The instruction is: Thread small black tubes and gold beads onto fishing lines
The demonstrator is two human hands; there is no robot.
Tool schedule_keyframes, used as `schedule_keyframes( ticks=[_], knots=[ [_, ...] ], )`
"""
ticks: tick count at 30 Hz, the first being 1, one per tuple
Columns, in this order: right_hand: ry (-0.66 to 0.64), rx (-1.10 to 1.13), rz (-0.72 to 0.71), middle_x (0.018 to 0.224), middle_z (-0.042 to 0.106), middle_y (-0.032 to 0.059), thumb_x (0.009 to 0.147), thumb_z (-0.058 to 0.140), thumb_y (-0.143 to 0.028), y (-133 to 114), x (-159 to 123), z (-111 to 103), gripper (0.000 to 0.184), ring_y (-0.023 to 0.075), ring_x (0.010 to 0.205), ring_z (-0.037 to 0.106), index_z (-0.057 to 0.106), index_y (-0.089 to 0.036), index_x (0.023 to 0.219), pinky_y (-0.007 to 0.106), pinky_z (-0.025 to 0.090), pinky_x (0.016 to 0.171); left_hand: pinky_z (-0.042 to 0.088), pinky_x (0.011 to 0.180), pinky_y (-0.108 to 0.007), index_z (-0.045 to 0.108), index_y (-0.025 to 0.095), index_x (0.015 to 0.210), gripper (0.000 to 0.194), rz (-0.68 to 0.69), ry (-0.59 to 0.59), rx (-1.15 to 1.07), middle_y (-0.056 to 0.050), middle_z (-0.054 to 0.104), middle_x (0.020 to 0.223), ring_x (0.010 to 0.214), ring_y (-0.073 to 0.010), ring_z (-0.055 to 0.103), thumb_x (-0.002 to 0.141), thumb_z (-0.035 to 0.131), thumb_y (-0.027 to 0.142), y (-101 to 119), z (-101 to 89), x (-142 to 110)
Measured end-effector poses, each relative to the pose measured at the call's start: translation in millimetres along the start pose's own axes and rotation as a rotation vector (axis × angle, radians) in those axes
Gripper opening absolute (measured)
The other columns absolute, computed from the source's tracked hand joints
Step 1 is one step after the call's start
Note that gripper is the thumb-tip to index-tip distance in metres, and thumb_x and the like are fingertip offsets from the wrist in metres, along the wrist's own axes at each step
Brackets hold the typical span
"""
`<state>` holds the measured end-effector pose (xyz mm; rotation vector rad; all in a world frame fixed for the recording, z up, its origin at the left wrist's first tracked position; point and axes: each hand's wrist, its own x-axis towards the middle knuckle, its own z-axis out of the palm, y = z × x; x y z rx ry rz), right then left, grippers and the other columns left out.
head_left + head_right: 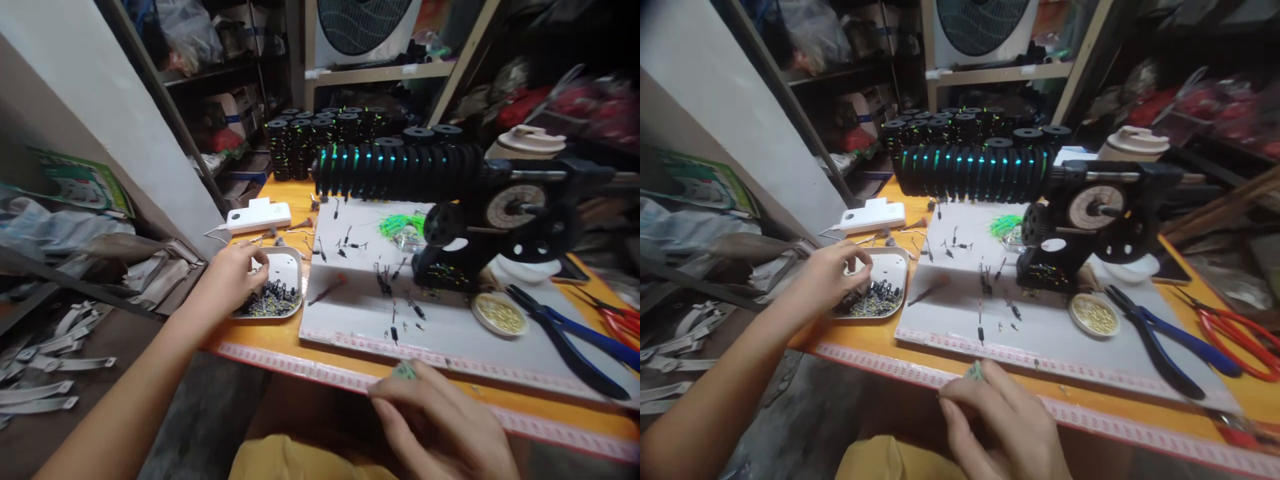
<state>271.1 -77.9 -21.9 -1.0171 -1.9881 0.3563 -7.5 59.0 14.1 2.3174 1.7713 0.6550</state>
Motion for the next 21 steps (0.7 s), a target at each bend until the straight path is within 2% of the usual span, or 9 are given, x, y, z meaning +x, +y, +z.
schedule_keyframes(
  ticks=[3,4,5,7,10,13,17,21],
  knots=[
    [0.054,0.062,0.083,0.067,0.062,-0.0018,0.088,0.062,-0.007,0,1,2,0.017,0.0128,0.056,0.056,0.063,-0.023,0.093,0.025,0.046,0.054,0.049,0.075,-0.029,0.068,0.017,0.087,0.010,0.023,0.213,-0.109,-0.002,0.068,0.082,0.073,-0.0161,0.062,0.089,0.058,0.018,36,1.8,-34],
    [0.073,0.066,0.102,0.067,0.061,-0.0018,0.088,0.062,-0.008,0,1,2,0.016,0.0129,0.056,0.055,0.064,-0.024,0.092,0.025,0.045,0.054,0.050,0.074,-0.027,0.070,0.018,0.090,0.008,0.022,0.284,-0.282,-0.002,0.069,0.085,0.076,-0.0150,0.063,0.089,0.062,0.018,49,5.5,-48],
    [0.087,0.066,0.120,0.067,0.060,-0.0016,0.088,0.062,-0.009,-1,2,2,0.016,0.0130,0.057,0.054,0.065,-0.024,0.092,0.025,0.044,0.054,0.051,0.072,-0.023,0.072,0.021,0.094,0.010,0.009,0.289,-0.481,-0.001,0.070,0.090,0.080,-0.0138,0.065,0.089,0.065,0.018,62,11.0,-61],
    [0.095,0.069,0.140,0.066,0.058,-0.0011,0.088,0.063,-0.011,-4,2,2,0.014,0.0132,0.059,0.052,0.067,-0.024,0.090,0.025,0.042,0.053,0.052,0.065,-0.018,0.077,0.025,0.095,0.013,-0.094,0.167,-0.873,0.001,0.070,0.090,0.072,-0.0095,0.066,0.089,0.069,0.017,86,26.2,-84],
    [0.053,0.121,0.165,0.066,0.055,-0.0006,0.087,0.062,-0.012,-11,3,-1,0.012,0.0134,0.062,0.052,0.067,-0.022,0.084,0.025,0.042,0.056,0.054,0.057,-0.014,0.079,0.022,0.080,0.003,-0.349,-0.027,-1.497,0.003,0.069,0.077,0.054,-0.0045,0.064,0.081,0.081,0.025,112,50.8,-104],
    [0.007,0.243,0.216,0.066,0.053,-0.0011,0.086,0.057,-0.010,-19,3,-3,0.015,0.0122,0.063,0.053,0.058,-0.020,0.074,0.025,0.043,0.058,0.051,0.051,-0.009,0.078,0.018,0.072,0.014,-0.596,-0.143,-1.901,0.003,0.069,0.066,0.050,-0.0021,0.061,0.071,0.090,0.025,128,64.7,-111],
    [-0.050,0.402,0.333,0.070,0.054,-0.0004,0.085,0.053,-0.010,-25,3,-4,0.020,0.0119,0.064,0.054,0.046,-0.021,0.070,0.024,0.042,0.056,0.048,0.046,-0.005,0.077,0.017,0.075,0.016,-0.752,-0.198,-2.071,0.002,0.069,0.066,0.051,-0.0018,0.061,0.068,0.092,0.019,136,67.0,-117],
    [-0.078,0.457,0.362,0.072,0.057,-0.0005,0.083,0.052,-0.009,-27,2,-5,0.019,0.0124,0.065,0.055,0.045,-0.021,0.071,0.025,0.042,0.057,0.047,0.042,-0.005,0.076,0.016,0.078,0.017,-0.693,-0.181,-2.068,0.001,0.070,0.067,0.051,-0.0030,0.062,0.069,0.091,0.019,136,66.9,-121]
  ],
)
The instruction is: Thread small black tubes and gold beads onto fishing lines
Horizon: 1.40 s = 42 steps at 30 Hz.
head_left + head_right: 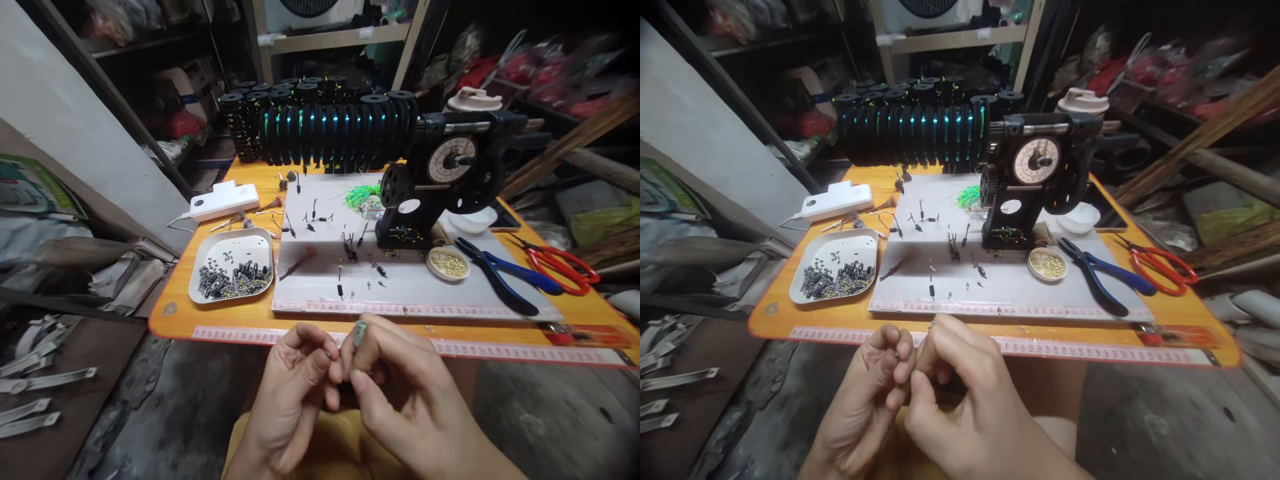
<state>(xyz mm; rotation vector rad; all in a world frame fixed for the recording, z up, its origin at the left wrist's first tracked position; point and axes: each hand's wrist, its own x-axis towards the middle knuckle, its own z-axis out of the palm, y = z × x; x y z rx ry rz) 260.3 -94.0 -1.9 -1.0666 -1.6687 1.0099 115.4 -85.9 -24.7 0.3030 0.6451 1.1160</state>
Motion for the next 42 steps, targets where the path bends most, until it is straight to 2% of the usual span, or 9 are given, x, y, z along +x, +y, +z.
schedule_keyframes(
  ticks=[3,9,11,20,26,30,34,38,42],
  knots=[
    [-0.017,0.012,-0.011,0.071,0.057,-0.0024,0.080,0.053,-0.006,-1,0,-1,0.020,0.0113,0.063,0.055,0.044,-0.022,0.071,0.024,0.043,0.058,0.052,0.043,-0.008,0.075,0.016,0.078,0.015,0.031,-0.030,0.062,0.001,0.071,0.067,0.049,-0.0038,0.062,0.072,0.088,0.015,0,-2.7,-1],
    [-0.014,-0.032,0.010,0.072,0.057,-0.0009,0.079,0.052,-0.008,-3,-1,-3,0.019,0.0126,0.064,0.056,0.042,-0.022,0.070,0.025,0.043,0.057,0.056,0.043,-0.010,0.076,0.017,0.090,0.018,0.091,-0.043,0.132,0.000,0.074,0.076,0.062,-0.0090,0.069,0.076,0.084,0.010,1,-7.0,-4],
    [-0.021,-0.041,0.014,0.072,0.056,-0.0006,0.078,0.052,-0.008,-5,-1,-3,0.019,0.0128,0.064,0.056,0.042,-0.022,0.070,0.026,0.042,0.057,0.054,0.041,-0.009,0.076,0.018,0.092,0.019,0.089,-0.063,0.135,0.000,0.074,0.076,0.061,-0.0091,0.069,0.076,0.083,0.010,2,-7.5,-3],
    [-0.025,-0.064,-0.006,0.071,0.055,-0.0013,0.077,0.051,-0.005,-5,-1,-7,0.019,0.0115,0.064,0.055,0.043,-0.021,0.070,0.024,0.041,0.056,0.054,0.038,-0.009,0.075,0.018,0.091,0.022,0.058,-0.016,0.138,0.000,0.072,0.074,0.058,-0.0095,0.069,0.074,0.085,0.010,5,-2.9,-4],
    [-0.008,-0.091,-0.015,0.067,0.051,-0.0029,0.077,0.053,-0.006,-6,1,-5,0.020,0.0101,0.060,0.051,0.042,-0.021,0.068,0.023,0.038,0.053,0.054,0.040,-0.008,0.074,0.018,0.094,0.023,0.051,-0.045,0.136,0.000,0.073,0.076,0.060,-0.0090,0.070,0.076,0.083,0.008,4,-4.0,-3],
    [-0.052,-0.088,0.017,0.068,0.052,-0.0031,0.082,0.053,-0.008,-4,1,-9,0.020,0.0099,0.061,0.051,0.045,-0.021,0.070,0.022,0.038,0.054,0.057,0.043,-0.012,0.072,0.019,0.096,0.025,0.074,-0.077,0.193,0.000,0.074,0.077,0.060,-0.0098,0.071,0.076,0.083,0.007,6,-4.3,-5],
    [-0.130,-0.105,0.068,0.076,0.056,-0.0016,0.091,0.052,-0.011,-5,-1,-17,0.016,0.0114,0.070,0.054,0.050,-0.021,0.079,0.024,0.041,0.061,0.060,0.047,-0.015,0.070,0.022,0.099,0.031,0.154,-0.097,0.315,0.001,0.075,0.077,0.059,-0.0111,0.072,0.076,0.082,0.006,11,-2.6,-5],
    [-0.118,-0.069,0.027,0.077,0.056,-0.0018,0.091,0.052,-0.010,-6,0,-20,0.017,0.0116,0.072,0.054,0.049,-0.021,0.078,0.024,0.041,0.063,0.060,0.045,-0.016,0.068,0.024,0.103,0.033,0.208,-0.092,0.376,0.001,0.076,0.079,0.057,-0.0109,0.071,0.077,0.082,0.008,14,-2.0,-3],
    [-0.103,-0.036,0.012,0.076,0.055,-0.0014,0.089,0.052,-0.010,-6,1,-17,0.016,0.0118,0.071,0.055,0.049,-0.021,0.077,0.024,0.042,0.063,0.058,0.042,-0.014,0.067,0.025,0.104,0.034,0.221,-0.086,0.345,0.001,0.075,0.077,0.059,-0.0116,0.071,0.077,0.081,0.009,13,-3.1,0]
  ],
)
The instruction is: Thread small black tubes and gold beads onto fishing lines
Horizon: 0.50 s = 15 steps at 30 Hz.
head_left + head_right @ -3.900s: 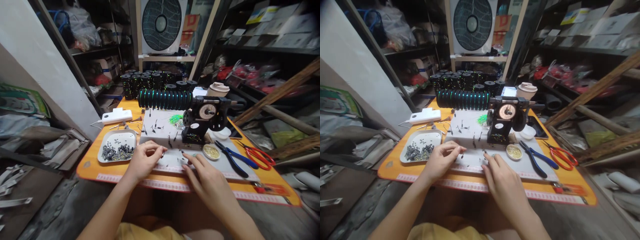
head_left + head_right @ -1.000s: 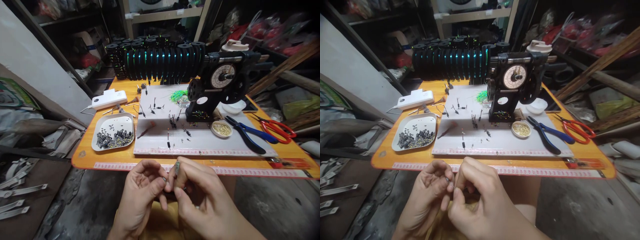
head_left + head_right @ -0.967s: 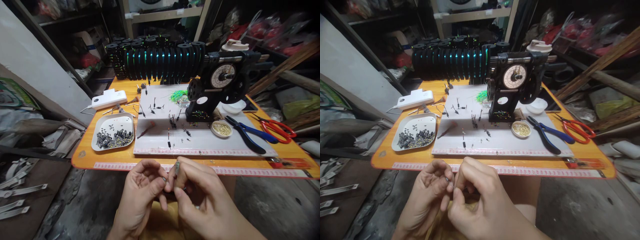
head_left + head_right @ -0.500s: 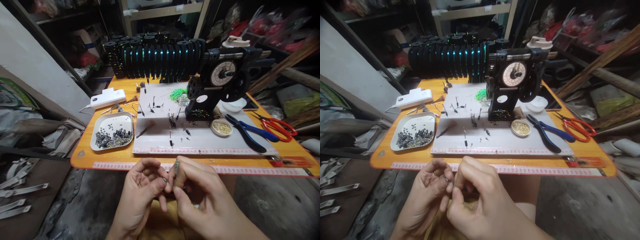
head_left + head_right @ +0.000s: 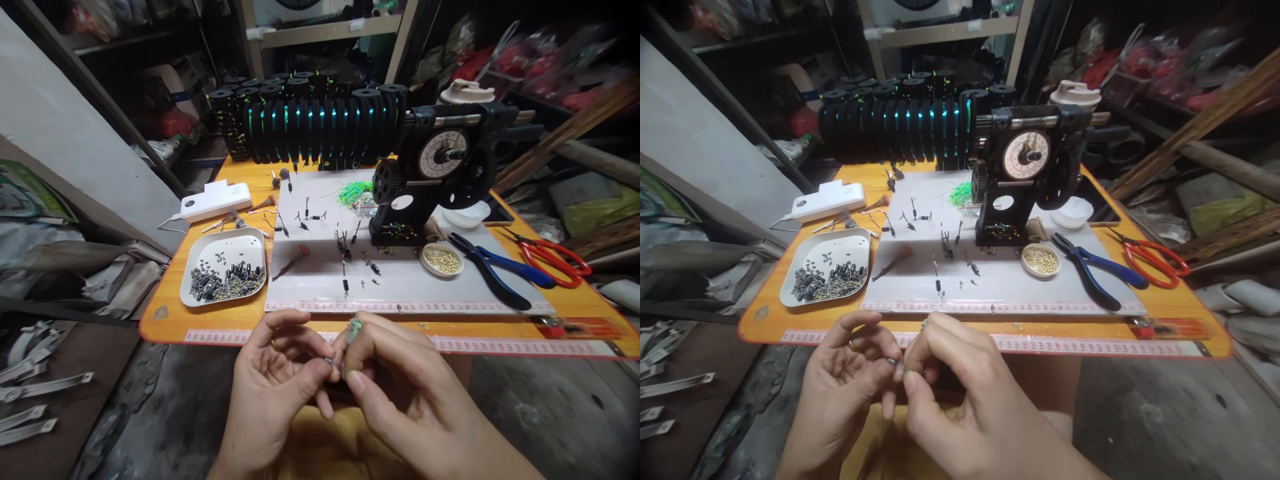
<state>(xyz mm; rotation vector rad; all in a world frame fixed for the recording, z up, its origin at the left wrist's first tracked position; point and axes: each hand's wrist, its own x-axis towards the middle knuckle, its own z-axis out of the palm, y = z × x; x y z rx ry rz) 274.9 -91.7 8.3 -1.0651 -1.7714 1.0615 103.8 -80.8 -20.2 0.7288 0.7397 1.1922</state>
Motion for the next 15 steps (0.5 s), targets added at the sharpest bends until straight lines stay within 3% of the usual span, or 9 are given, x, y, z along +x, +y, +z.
schedule_keyframes(
  ticks=[10,13,15],
  knots=[
    [0.006,-0.027,0.023,0.074,0.056,-0.0017,0.088,0.055,-0.011,1,1,1,0.017,0.0118,0.069,0.055,0.051,-0.021,0.075,0.024,0.043,0.061,0.056,0.040,-0.013,0.067,0.024,0.103,0.037,-0.027,0.020,-0.031,0.002,0.075,0.074,0.057,-0.0121,0.071,0.073,0.085,0.010,-1,1.7,-2],
    [0.005,-0.015,0.040,0.077,0.063,-0.0005,0.094,0.056,-0.016,3,1,0,0.015,0.0125,0.073,0.061,0.060,-0.020,0.081,0.024,0.046,0.064,0.055,0.041,-0.013,0.069,0.025,0.100,0.040,0.028,0.149,0.045,0.004,0.076,0.070,0.051,-0.0099,0.068,0.068,0.089,0.012,-1,9.0,-6],
    [0.009,-0.004,0.052,0.079,0.068,0.0001,0.097,0.058,-0.019,4,2,-2,0.015,0.0129,0.075,0.064,0.067,-0.021,0.085,0.024,0.048,0.067,0.058,0.049,-0.014,0.071,0.028,0.099,0.040,0.153,0.250,0.154,0.005,0.077,0.069,0.053,-0.0098,0.069,0.068,0.089,0.011,-1,13.5,-10]
  ],
)
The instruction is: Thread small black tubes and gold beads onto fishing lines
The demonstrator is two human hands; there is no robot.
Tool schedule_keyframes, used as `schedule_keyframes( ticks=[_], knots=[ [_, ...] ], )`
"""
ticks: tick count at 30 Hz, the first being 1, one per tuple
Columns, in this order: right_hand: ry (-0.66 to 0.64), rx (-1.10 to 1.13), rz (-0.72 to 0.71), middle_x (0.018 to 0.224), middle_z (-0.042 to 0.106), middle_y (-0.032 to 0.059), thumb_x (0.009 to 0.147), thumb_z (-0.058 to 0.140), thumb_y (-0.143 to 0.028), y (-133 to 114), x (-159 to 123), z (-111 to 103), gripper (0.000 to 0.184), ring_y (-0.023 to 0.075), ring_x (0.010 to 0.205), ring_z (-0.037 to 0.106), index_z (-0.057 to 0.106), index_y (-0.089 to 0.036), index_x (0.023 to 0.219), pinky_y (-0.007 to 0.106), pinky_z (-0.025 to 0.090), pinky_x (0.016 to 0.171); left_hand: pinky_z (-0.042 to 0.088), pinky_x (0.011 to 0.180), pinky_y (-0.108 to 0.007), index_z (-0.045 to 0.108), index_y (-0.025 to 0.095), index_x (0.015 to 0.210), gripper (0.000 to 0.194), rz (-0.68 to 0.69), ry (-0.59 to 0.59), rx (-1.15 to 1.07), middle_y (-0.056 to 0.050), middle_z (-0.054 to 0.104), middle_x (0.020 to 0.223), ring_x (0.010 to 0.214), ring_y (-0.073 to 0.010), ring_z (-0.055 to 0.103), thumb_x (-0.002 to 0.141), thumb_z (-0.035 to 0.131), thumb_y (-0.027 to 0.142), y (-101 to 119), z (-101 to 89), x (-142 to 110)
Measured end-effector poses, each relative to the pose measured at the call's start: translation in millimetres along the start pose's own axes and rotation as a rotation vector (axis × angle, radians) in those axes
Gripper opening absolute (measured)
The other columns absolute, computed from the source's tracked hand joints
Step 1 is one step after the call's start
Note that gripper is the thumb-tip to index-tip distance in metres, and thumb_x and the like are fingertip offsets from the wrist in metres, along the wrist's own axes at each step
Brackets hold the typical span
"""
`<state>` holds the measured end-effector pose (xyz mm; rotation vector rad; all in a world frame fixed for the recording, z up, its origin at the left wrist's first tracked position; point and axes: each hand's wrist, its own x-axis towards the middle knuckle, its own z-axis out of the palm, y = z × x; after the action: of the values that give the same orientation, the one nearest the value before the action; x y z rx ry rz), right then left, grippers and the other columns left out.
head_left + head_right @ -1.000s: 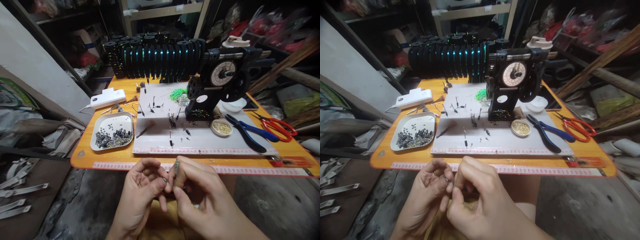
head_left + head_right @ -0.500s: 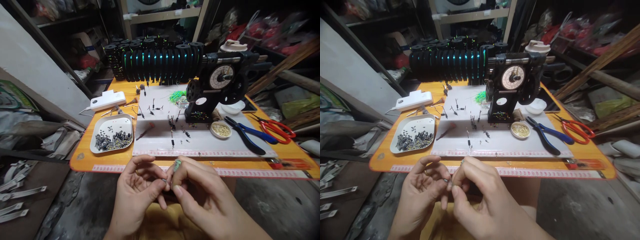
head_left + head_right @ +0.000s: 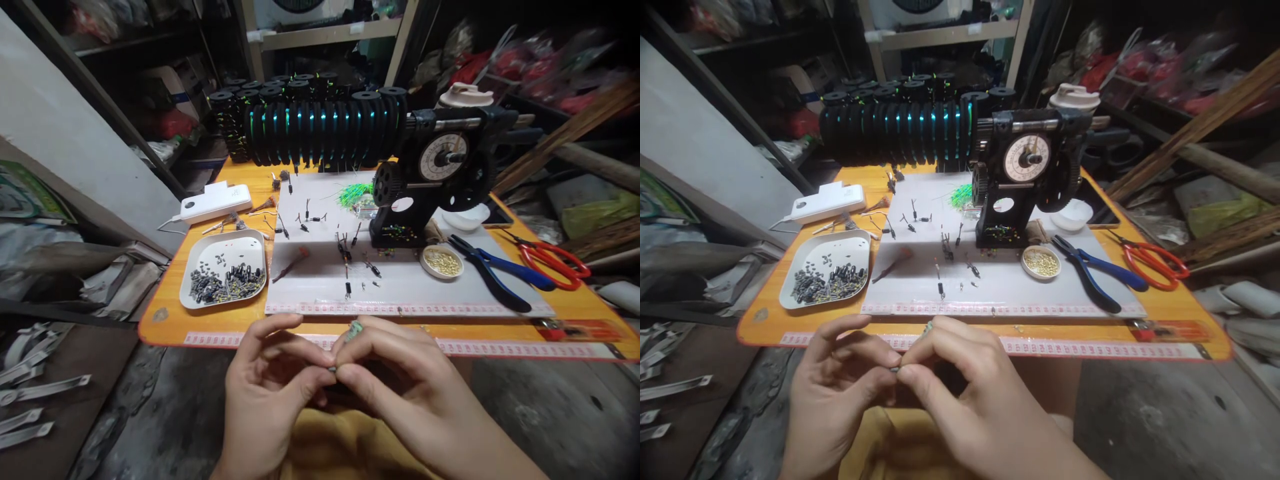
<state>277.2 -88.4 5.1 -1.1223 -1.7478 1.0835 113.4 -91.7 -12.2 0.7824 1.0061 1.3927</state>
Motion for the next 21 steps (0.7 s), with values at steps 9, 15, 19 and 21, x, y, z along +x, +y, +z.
schedule_keyframes(
  ticks=[9,15,19,21],
  knots=[
    [0.040,0.180,-0.002,0.078,0.076,0.0028,0.089,0.067,-0.019,9,10,-6,0.011,0.0155,0.074,0.070,0.072,-0.019,0.079,0.026,0.055,0.070,0.060,0.071,-0.026,0.076,0.041,0.114,0.060,0.525,-0.132,0.335,0.002,0.080,0.088,0.073,-0.0161,0.072,0.069,0.086,0.003,-3,-5.0,6],
    [0.071,0.187,0.000,0.079,0.072,0.0022,0.090,0.066,-0.019,14,8,-7,0.010,0.0137,0.076,0.067,0.071,-0.019,0.081,0.024,0.053,0.069,0.053,0.067,-0.019,0.080,0.028,0.074,0.009,0.294,-0.215,0.281,-0.001,0.064,0.077,0.073,-0.0131,0.063,0.077,0.084,0.020,-12,2.0,18],
    [0.102,0.028,-0.165,0.081,0.065,0.0030,0.091,0.061,-0.013,21,9,-9,0.009,0.0155,0.080,0.062,0.068,-0.019,0.088,0.027,0.052,0.071,0.052,0.071,-0.023,0.076,0.027,0.067,0.014,0.250,-0.169,0.205,-0.002,0.063,0.078,0.072,-0.0139,0.060,0.078,0.083,0.032,-10,8.5,13],
    [0.171,-0.165,-0.276,0.085,0.062,0.0055,0.091,0.058,-0.009,28,9,-17,0.014,0.0179,0.086,0.060,0.068,-0.018,0.091,0.030,0.052,0.075,0.051,0.065,-0.023,0.075,0.027,0.069,0.014,0.230,-0.188,0.131,-0.001,0.066,0.075,0.065,-0.0133,0.057,0.080,0.082,0.033,-8,10.8,8]
  ],
)
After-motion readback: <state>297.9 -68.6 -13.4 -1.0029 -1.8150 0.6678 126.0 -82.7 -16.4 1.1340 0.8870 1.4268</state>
